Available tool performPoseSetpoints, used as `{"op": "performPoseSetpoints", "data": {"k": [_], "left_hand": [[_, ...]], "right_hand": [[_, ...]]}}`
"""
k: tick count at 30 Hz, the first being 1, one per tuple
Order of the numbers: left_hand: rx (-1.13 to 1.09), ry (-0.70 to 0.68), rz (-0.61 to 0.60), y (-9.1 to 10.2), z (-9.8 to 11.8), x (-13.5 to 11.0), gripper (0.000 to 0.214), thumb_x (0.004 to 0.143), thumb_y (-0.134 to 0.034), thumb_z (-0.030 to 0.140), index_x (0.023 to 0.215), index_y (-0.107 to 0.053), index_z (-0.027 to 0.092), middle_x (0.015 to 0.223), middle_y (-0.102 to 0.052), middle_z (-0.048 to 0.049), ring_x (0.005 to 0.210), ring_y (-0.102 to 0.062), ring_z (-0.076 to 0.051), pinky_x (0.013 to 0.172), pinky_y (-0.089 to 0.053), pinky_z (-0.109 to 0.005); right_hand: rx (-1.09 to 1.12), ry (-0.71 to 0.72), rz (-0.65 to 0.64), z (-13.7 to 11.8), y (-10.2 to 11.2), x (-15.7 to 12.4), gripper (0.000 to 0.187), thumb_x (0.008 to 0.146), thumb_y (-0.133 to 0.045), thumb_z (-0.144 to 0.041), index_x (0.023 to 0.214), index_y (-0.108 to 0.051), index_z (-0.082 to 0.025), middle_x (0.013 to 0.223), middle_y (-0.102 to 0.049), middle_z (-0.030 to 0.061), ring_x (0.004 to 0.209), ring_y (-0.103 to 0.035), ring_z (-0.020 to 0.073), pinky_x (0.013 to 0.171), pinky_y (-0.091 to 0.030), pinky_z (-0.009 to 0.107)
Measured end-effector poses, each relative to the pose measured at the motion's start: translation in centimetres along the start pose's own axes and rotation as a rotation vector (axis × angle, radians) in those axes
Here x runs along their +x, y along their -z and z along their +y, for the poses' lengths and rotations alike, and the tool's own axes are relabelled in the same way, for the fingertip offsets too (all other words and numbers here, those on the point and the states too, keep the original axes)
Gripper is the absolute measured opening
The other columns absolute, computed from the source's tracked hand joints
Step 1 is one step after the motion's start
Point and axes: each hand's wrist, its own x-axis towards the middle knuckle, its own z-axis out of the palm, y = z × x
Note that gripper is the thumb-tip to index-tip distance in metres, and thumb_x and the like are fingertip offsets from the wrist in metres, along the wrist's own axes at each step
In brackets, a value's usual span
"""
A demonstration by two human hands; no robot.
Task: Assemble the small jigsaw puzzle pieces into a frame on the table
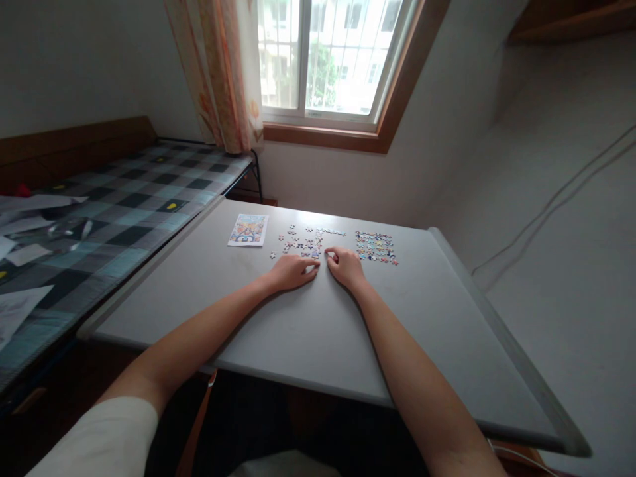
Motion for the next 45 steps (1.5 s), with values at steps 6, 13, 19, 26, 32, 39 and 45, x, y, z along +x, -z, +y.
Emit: {"op": "performPoseSetpoints", "data": {"k": [6, 13, 19, 26, 32, 39, 45], "left_hand": [[-0.003, 0.003, 0.000, 0.1, 0.1, 0.0, 0.037, 0.088, -0.045, 0.041, 0.119, -0.064, 0.032, 0.073, -0.070, 0.0006, 0.072, -0.064, -0.016, 0.068, -0.043, -0.024], [-0.001, 0.011, -0.001, -0.1, 0.0, 0.0, 0.038, 0.088, -0.045, 0.041, 0.119, -0.064, 0.030, 0.073, -0.070, 0.0002, 0.073, -0.064, -0.016, 0.070, -0.044, -0.023], [0.004, -0.010, 0.007, -0.3, -0.2, 0.1, 0.038, 0.089, -0.044, 0.041, 0.120, -0.063, 0.032, 0.074, -0.070, 0.0006, 0.072, -0.064, -0.016, 0.069, -0.043, -0.024], [0.012, -0.028, 0.026, -0.3, -0.3, 0.1, 0.037, 0.089, -0.044, 0.042, 0.118, -0.064, 0.032, 0.072, -0.070, 0.0011, 0.071, -0.064, -0.016, 0.065, -0.042, -0.024], [0.011, -0.012, 0.009, -0.1, -0.1, 0.1, 0.038, 0.089, -0.043, 0.042, 0.118, -0.064, 0.031, 0.073, -0.070, 0.0004, 0.072, -0.065, -0.016, 0.067, -0.043, -0.024], [-0.009, -0.010, 0.005, -0.3, -0.2, 0.1, 0.036, 0.089, -0.044, 0.041, 0.117, -0.065, 0.031, 0.071, -0.069, 0.0005, 0.071, -0.063, -0.016, 0.067, -0.043, -0.024], [-0.035, 0.016, 0.190, -0.3, -1.2, 0.4, 0.031, 0.090, -0.044, 0.034, 0.110, -0.067, 0.026, 0.085, -0.066, -0.0026, 0.083, -0.058, -0.017, 0.076, -0.044, -0.027]], "right_hand": [[-0.001, 0.000, -0.011, 0.0, 0.1, 0.0, 0.028, 0.085, -0.049, -0.027, 0.106, -0.068, -0.025, 0.084, -0.066, 0.0036, 0.082, -0.055, 0.0184, 0.076, -0.035, 0.029], [-0.006, -0.005, -0.013, 0.0, 0.1, 0.0, 0.028, 0.086, -0.049, -0.027, 0.106, -0.068, -0.024, 0.083, -0.065, 0.0038, 0.081, -0.055, 0.0179, 0.076, -0.035, 0.029], [0.004, -0.011, -0.013, 0.0, 0.1, 0.0, 0.028, 0.086, -0.049, -0.028, 0.106, -0.068, -0.024, 0.083, -0.065, 0.0035, 0.080, -0.055, 0.0179, 0.075, -0.035, 0.029], [0.001, -0.004, -0.005, 0.0, 0.1, 0.0, 0.027, 0.086, -0.049, -0.027, 0.105, -0.068, -0.025, 0.083, -0.065, 0.0032, 0.081, -0.055, 0.0182, 0.076, -0.035, 0.029], [0.000, -0.001, -0.001, 0.0, 0.1, 0.0, 0.028, 0.086, -0.048, -0.028, 0.105, -0.068, -0.025, 0.083, -0.066, 0.0036, 0.081, -0.055, 0.0184, 0.076, -0.035, 0.029], [0.005, -0.004, -0.001, 0.1, 0.0, 0.1, 0.028, 0.086, -0.049, -0.028, 0.105, -0.068, -0.025, 0.083, -0.065, 0.0037, 0.082, -0.055, 0.0183, 0.077, -0.035, 0.029], [0.004, 0.000, -0.001, 0.1, 0.0, 0.0, 0.028, 0.086, -0.048, -0.028, 0.105, -0.068, -0.025, 0.084, -0.065, 0.0032, 0.080, -0.055, 0.0180, 0.075, -0.034, 0.029]]}}
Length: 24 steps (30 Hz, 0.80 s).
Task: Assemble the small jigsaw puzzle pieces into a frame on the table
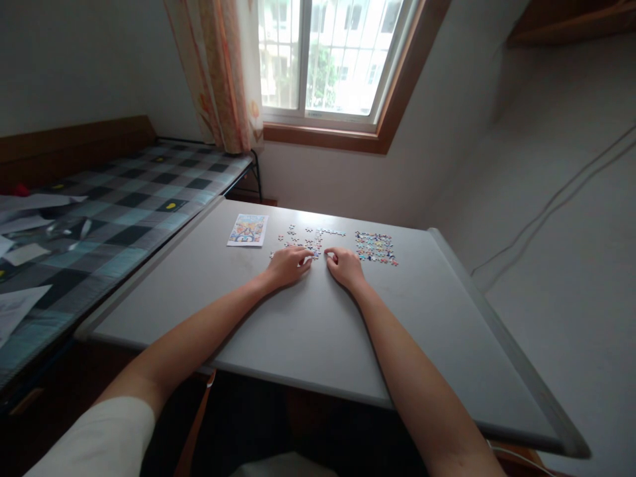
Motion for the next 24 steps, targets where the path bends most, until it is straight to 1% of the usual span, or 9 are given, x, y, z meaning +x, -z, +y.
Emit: {"op": "performPoseSetpoints", "data": {"k": [2, 4, 9, 10, 12, 17, 19, 22, 24], "left_hand": [[0.041, 0.052, 0.116, 0.0, -0.5, 0.2, 0.031, 0.090, -0.045, 0.032, 0.110, -0.066, 0.023, 0.097, -0.063, -0.0058, 0.096, -0.054, -0.019, 0.087, -0.042, -0.031], [0.088, 0.106, 0.158, -0.1, -0.8, 0.3, 0.033, 0.089, -0.047, 0.035, 0.114, -0.064, 0.022, 0.106, -0.058, -0.0079, 0.104, -0.049, -0.022, 0.093, -0.039, -0.034], [0.187, 0.195, 0.093, -0.6, -0.9, 0.1, 0.049, 0.087, -0.048, 0.046, 0.131, -0.051, 0.026, 0.127, -0.047, -0.0104, 0.117, -0.038, -0.029, 0.096, -0.033, -0.044], [0.197, 0.201, 0.086, -0.7, -0.9, 0.1, 0.051, 0.086, -0.048, 0.048, 0.132, -0.049, 0.026, 0.132, -0.045, -0.0106, 0.120, -0.034, -0.030, 0.097, -0.031, -0.046], [0.210, 0.211, 0.078, -0.8, -1.0, 0.0, 0.049, 0.086, -0.047, 0.050, 0.128, -0.052, 0.026, 0.137, -0.040, -0.0103, 0.124, -0.029, -0.031, 0.099, -0.029, -0.049], [0.214, 0.224, 0.082, -0.7, -1.0, 0.0, 0.037, 0.087, -0.046, 0.050, 0.108, -0.064, 0.026, 0.138, -0.038, -0.0094, 0.126, -0.025, -0.033, 0.100, -0.026, -0.052], [0.200, 0.240, 0.098, -0.6, -1.1, 0.0, 0.036, 0.086, -0.048, 0.048, 0.109, -0.064, 0.026, 0.136, -0.038, -0.0096, 0.126, -0.026, -0.032, 0.100, -0.027, -0.051], [0.176, 0.301, 0.121, -0.5, -1.3, 0.1, 0.037, 0.085, -0.050, 0.042, 0.117, -0.062, 0.028, 0.132, -0.040, -0.0097, 0.124, -0.029, -0.032, 0.100, -0.029, -0.050], [0.160, 0.346, 0.110, -0.5, -1.4, 0.1, 0.035, 0.085, -0.050, 0.038, 0.117, -0.062, 0.029, 0.130, -0.041, -0.0097, 0.123, -0.030, -0.032, 0.100, -0.029, -0.050]], "right_hand": [[-0.001, -0.004, -0.006, 0.0, 0.0, 0.0, 0.028, 0.086, -0.048, -0.027, 0.106, -0.068, -0.025, 0.084, -0.065, 0.0031, 0.080, -0.055, 0.0177, 0.075, -0.034, 0.029], [-0.001, -0.007, -0.011, 0.0, 0.0, 0.0, 0.028, 0.086, -0.049, -0.027, 0.106, -0.068, -0.025, 0.084, -0.066, 0.0030, 0.079, -0.055, 0.0174, 0.074, -0.035, 0.028], [0.000, -0.004, -0.010, -0.1, 0.1, 0.0, 0.028, 0.085, -0.049, -0.027, 0.106, -0.068, -0.025, 0.084, -0.066, 0.0031, 0.079, -0.055, 0.0175, 0.075, -0.035, 0.028], [0.000, -0.004, -0.009, -0.1, 0.2, 0.0, 0.028, 0.085, -0.049, -0.027, 0.106, -0.068, -0.025, 0.084, -0.066, 0.0032, 0.080, -0.055, 0.0175, 0.075, -0.035, 0.028], [0.003, -0.004, -0.010, -0.2, 0.2, 0.0, 0.028, 0.086, -0.049, -0.027, 0.106, -0.068, -0.025, 0.084, -0.066, 0.0033, 0.080, -0.055, 0.0175, 0.075, -0.034, 0.028], [0.000, -0.003, -0.012, -0.2, 0.2, 0.0, 0.028, 0.086, -0.048, -0.027, 0.106, -0.067, -0.025, 0.084, -0.065, 0.0032, 0.079, -0.055, 0.0174, 0.074, -0.034, 0.028], [0.000, 0.001, -0.011, -0.1, 0.2, 0.0, 0.028, 0.086, -0.048, -0.027, 0.106, -0.068, -0.025, 0.084, -0.065, 0.0033, 0.079, -0.055, 0.0173, 0.074, -0.034, 0.028], [0.006, 0.007, -0.012, 0.0, 0.1, 0.0, 0.028, 0.086, -0.047, -0.027, 0.106, -0.068, -0.025, 0.083, -0.065, 0.0032, 0.078, -0.054, 0.0172, 0.073, -0.034, 0.028], [0.007, 0.007, -0.012, 0.0, 0.1, 0.0, 0.029, 0.086, -0.047, -0.027, 0.106, -0.068, -0.025, 0.083, -0.065, 0.0031, 0.078, -0.054, 0.0173, 0.074, -0.034, 0.028]]}}
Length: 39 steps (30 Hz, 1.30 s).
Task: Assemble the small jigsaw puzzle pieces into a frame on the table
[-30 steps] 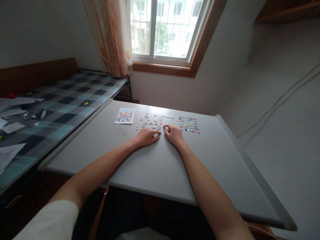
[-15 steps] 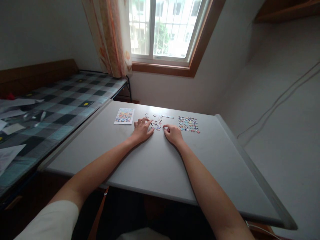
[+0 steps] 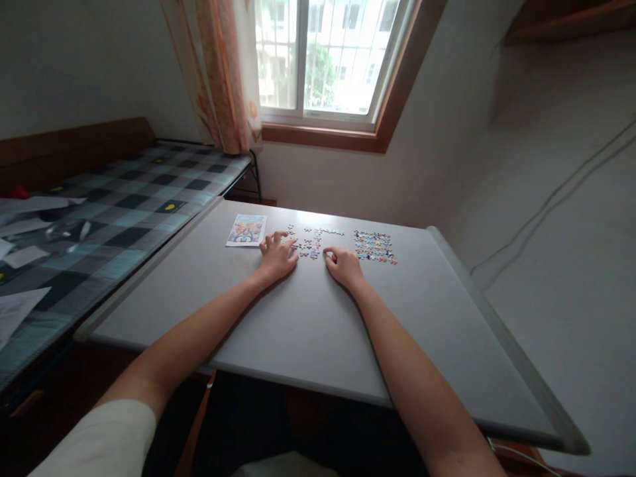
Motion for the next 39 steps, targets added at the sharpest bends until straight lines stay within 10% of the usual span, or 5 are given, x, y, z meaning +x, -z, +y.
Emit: {"op": "performPoseSetpoints", "data": {"k": [28, 39], "left_hand": [[-0.019, 0.010, 0.119, 0.36, 0.36, -0.20, 0.019, 0.082, -0.056, 0.033, 0.083, -0.072, 0.024, 0.121, -0.047, -0.0086, 0.120, -0.031, -0.033, 0.102, -0.023, -0.054], [-0.027, 0.101, 0.051, 0.35, 0.13, 0.06, 0.030, 0.079, -0.056, 0.029, 0.106, -0.070, 0.030, 0.125, -0.043, -0.0081, 0.121, -0.032, -0.033, 0.100, -0.028, -0.051]], "right_hand": [[0.015, -0.003, 0.014, 0.13, -0.25, 0.02, 0.028, 0.085, -0.049, -0.026, 0.105, -0.068, -0.024, 0.083, -0.065, 0.0034, 0.080, -0.054, 0.0181, 0.073, -0.033, 0.029], [0.020, 0.002, 0.015, 0.25, -0.36, 0.13, 0.029, 0.084, -0.048, -0.025, 0.105, -0.068, -0.024, 0.082, -0.065, 0.0033, 0.079, -0.054, 0.0178, 0.073, -0.034, 0.029]]}}
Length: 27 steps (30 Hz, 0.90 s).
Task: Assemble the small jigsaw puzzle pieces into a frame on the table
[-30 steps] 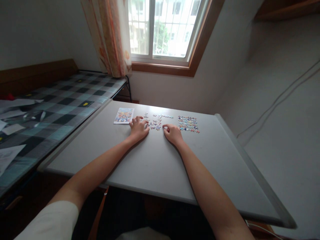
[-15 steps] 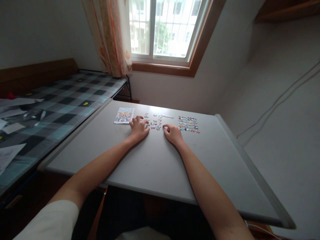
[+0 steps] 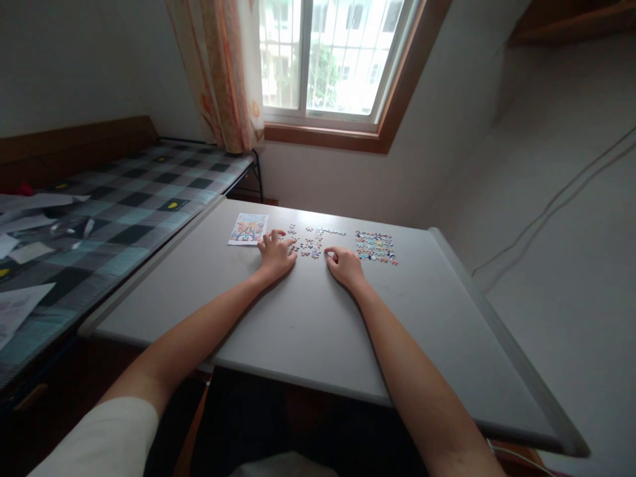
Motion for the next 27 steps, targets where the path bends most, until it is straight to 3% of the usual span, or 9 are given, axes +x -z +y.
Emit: {"op": "performPoseSetpoints", "data": {"k": [8, 13, 20, 27], "left_hand": [[-0.043, 0.005, -0.015, -0.24, -0.29, 0.20, 0.022, 0.082, -0.055, 0.034, 0.094, -0.072, 0.031, 0.123, -0.043, -0.0075, 0.119, -0.033, -0.032, 0.098, -0.030, -0.049], [-0.042, 0.004, 0.019, -0.18, -0.30, 0.11, 0.022, 0.082, -0.056, 0.033, 0.098, -0.071, 0.030, 0.123, -0.043, -0.0073, 0.119, -0.034, -0.031, 0.098, -0.030, -0.050], [-0.014, -0.083, 0.051, -0.07, -0.15, -0.11, 0.019, 0.081, -0.056, 0.030, 0.086, -0.074, 0.026, 0.121, -0.049, -0.0081, 0.120, -0.032, -0.033, 0.101, -0.025, -0.055], [-0.030, -0.021, 0.013, -0.13, -0.30, 0.13, 0.030, 0.081, -0.055, 0.031, 0.107, -0.070, 0.030, 0.123, -0.047, -0.0088, 0.117, -0.035, -0.033, 0.097, -0.031, -0.051]], "right_hand": [[-0.004, -0.003, -0.003, -0.19, 0.20, -0.14, 0.028, 0.085, -0.048, -0.027, 0.104, -0.068, -0.025, 0.082, -0.065, 0.0028, 0.078, -0.054, 0.0171, 0.074, -0.034, 0.029], [-0.010, -0.010, -0.007, -0.27, 0.25, -0.14, 0.028, 0.085, -0.048, -0.026, 0.105, -0.068, -0.024, 0.083, -0.065, 0.0032, 0.080, -0.054, 0.0173, 0.075, -0.034, 0.029], [-0.007, -0.006, -0.011, -0.37, 0.36, -0.14, 0.028, 0.085, -0.048, -0.026, 0.105, -0.068, -0.024, 0.083, -0.065, 0.0037, 0.080, -0.055, 0.0177, 0.075, -0.034, 0.029], [-0.002, -0.007, -0.012, -0.31, 0.26, -0.05, 0.028, 0.085, -0.048, -0.026, 0.105, -0.068, -0.024, 0.082, -0.065, 0.0035, 0.079, -0.054, 0.0172, 0.075, -0.034, 0.028]]}}
